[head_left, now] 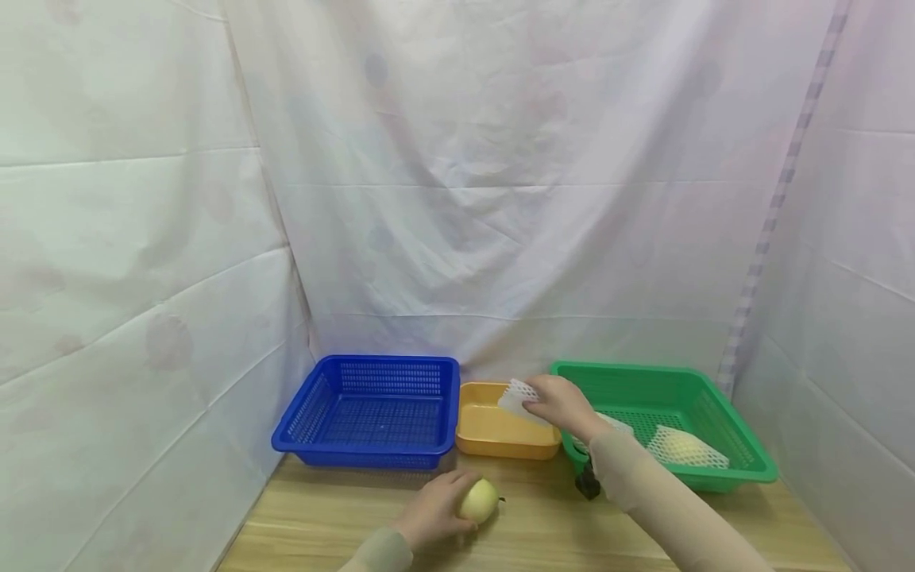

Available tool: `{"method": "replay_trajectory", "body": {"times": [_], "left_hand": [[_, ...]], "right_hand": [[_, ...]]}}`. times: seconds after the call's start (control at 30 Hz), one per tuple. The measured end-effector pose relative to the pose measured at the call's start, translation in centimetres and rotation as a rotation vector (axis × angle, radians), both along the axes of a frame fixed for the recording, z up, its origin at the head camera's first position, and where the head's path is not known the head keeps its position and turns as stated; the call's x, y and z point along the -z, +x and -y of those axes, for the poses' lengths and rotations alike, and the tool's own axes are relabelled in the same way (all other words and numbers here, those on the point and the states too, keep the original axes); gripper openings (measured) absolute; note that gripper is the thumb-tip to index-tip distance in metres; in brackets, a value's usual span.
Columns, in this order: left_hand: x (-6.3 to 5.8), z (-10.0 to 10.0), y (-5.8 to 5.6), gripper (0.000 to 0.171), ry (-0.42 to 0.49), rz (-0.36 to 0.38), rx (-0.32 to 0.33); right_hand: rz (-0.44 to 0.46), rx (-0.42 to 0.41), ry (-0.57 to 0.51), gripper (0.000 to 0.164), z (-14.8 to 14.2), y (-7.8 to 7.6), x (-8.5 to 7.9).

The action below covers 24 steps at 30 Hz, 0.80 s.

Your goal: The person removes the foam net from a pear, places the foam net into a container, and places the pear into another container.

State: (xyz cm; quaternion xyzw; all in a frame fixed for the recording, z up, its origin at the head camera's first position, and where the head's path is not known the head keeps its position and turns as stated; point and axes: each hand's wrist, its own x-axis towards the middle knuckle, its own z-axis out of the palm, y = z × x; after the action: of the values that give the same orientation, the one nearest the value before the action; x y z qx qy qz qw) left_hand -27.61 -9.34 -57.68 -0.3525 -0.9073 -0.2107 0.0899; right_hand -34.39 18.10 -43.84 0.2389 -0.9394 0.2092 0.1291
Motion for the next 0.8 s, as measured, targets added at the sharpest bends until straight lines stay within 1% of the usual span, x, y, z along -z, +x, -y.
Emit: {"method": "replay_trajectory", "body": {"times": [0.2, 0.3, 0.4, 0.5, 0.57, 0.67, 0.8], "left_hand": [[-0.6, 0.0, 0.5, 0.073, 0.009, 0.033, -0.024], [-0.6, 0.0, 0.5, 0.073, 0.008, 0.045, -0.035], [-0.5, -0.1, 0.5, 0.073, 0.015, 0.056, -0.039], [-0.3, -0.1, 0.5, 0.073, 0.022, 0.055, -0.042], [-0.2, -0.1, 0.5, 0.073, 0.024, 0.053, -0.047], [-0.3, -0.1, 0.4, 0.074, 0.019, 0.053, -0.058], [-0.4, -0.1, 0.4, 0.074, 0.014, 0.057, -0.061]], "right_hand": [[0.026, 0.005, 0.003, 0.032, 0.6, -1.2, 1.1], [0.039, 0.018, 0.021, 0.032, 0.8, -1.6, 1.7], [0.043, 0.024, 0.040, 0.031, 1.0, -1.9, 2.4], [0.036, 0.023, 0.064, 0.026, 1.2, -2.1, 3.0], [0.025, 0.024, 0.083, 0.023, 1.3, -2.3, 3.4], [0.016, 0.024, 0.099, 0.022, 1.4, -2.5, 3.9], [0.046, 0.014, 0.107, 0.024, 1.6, -2.4, 4.4]]}}
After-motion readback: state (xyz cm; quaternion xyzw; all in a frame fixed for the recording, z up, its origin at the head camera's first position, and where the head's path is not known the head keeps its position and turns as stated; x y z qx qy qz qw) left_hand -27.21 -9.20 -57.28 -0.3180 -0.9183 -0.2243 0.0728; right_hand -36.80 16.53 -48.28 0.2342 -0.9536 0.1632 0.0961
